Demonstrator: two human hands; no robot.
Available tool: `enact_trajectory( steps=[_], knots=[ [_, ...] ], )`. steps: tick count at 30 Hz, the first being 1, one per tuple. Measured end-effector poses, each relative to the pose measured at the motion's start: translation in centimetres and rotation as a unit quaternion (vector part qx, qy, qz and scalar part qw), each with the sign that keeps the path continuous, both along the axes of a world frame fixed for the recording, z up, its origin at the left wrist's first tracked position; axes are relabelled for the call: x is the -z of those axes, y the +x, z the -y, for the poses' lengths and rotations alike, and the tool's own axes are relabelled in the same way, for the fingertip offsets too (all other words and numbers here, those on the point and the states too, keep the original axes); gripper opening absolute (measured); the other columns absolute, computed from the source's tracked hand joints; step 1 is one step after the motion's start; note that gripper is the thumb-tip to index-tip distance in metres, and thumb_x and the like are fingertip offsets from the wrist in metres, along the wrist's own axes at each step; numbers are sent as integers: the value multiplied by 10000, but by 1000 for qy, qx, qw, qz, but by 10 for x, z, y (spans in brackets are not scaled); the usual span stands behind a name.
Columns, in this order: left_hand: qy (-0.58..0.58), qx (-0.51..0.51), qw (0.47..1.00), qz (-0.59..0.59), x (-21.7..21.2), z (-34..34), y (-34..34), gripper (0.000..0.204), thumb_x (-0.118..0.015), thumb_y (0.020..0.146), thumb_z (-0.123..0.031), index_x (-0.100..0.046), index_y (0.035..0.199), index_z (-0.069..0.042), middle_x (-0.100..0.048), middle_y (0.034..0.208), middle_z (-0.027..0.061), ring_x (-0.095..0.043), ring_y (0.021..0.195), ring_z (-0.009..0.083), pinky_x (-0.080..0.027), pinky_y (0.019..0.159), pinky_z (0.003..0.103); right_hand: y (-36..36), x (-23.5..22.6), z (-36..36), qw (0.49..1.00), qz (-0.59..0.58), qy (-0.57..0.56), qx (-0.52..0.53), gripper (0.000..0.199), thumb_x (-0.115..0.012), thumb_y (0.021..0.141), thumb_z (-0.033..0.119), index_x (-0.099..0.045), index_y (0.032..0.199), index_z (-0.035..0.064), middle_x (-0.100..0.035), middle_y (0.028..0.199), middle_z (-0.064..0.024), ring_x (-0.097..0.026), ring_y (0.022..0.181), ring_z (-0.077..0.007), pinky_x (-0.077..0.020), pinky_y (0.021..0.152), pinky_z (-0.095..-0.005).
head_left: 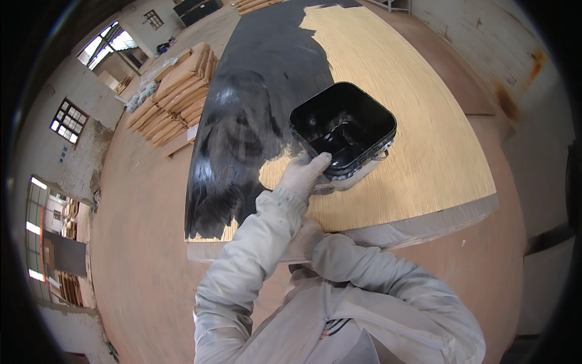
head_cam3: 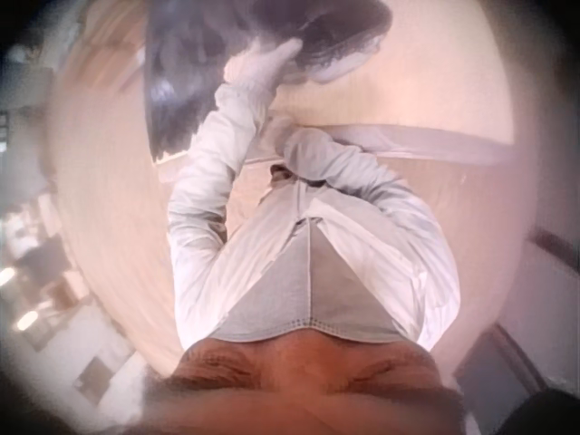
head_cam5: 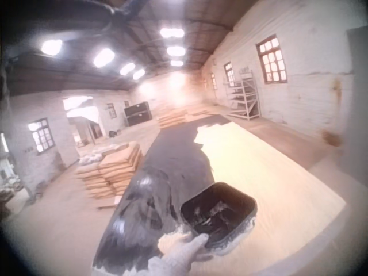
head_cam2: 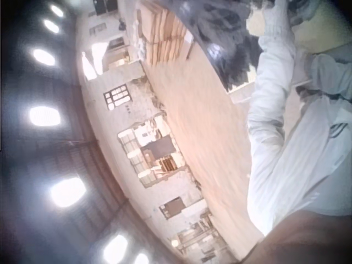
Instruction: The person applies black paint to a large flat wooden board using a brush. They repeatedly dip the brush into a paint container and spread the paint across the surface in broad strokes, gradually covering more of the board.
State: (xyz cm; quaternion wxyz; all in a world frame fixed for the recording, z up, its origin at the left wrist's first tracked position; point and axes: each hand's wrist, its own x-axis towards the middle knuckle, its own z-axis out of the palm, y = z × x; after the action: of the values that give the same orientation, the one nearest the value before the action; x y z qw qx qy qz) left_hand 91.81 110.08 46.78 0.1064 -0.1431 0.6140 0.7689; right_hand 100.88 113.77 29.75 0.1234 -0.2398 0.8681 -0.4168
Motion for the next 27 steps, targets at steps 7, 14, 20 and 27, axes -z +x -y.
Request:
enact_trajectory(
  steps=[7, 14, 20, 27],
  knots=[
    [-41, -50, 997, -30, 16, -62, -73, 525, -707, 1004, -319, -610, 1300, 103, -705, 1183, 175, -714, 993, 290, -597, 831, 407, -31, -19, -53, 991, 105, -41, -72, 293, -561, 970, 252, -713, 1159, 88, -741, 1172, -125, -707, 1051, -272, -562, 894, -424],
    [-82, -84, 993, -27, 7, -114, -130, 499, -733, 974, -333, -658, 1247, 77, -708, 1178, 143, -687, 1015, 238, -519, 907, 370, -61, -6, -73, 980, 127, -109, -107, 322, -591, 984, 226, -656, 1257, 68, -716, 1220, -141, -687, 1099, -262, -543, 934, -396],
    [-56, -146, 985, -76, 36, -140, -180, 450, -745, 956, -226, -634, 1334, -9, -730, 1194, 115, -704, 1060, 237, -558, 921, 381, -62, -1, -67, 960, 155, -146, -180, 377, -617, 997, 204, -607, 1342, 51, -695, 1261, -154, -669, 1140, -253, -527, 968, -373],
    [-152, -158, 976, -15, -1, -191, -190, 611, -717, 925, -408, -641, 1340, 33, -715, 1306, 209, -689, 1206, 349, -521, 1025, 397, -103, 20, -55, 929, 191, -203, -242, 464, -647, 1011, 178, -551, 1440, 32, -670, 1309, -170, -648, 1187, -243, -508, 1009, -345]
  ],
)
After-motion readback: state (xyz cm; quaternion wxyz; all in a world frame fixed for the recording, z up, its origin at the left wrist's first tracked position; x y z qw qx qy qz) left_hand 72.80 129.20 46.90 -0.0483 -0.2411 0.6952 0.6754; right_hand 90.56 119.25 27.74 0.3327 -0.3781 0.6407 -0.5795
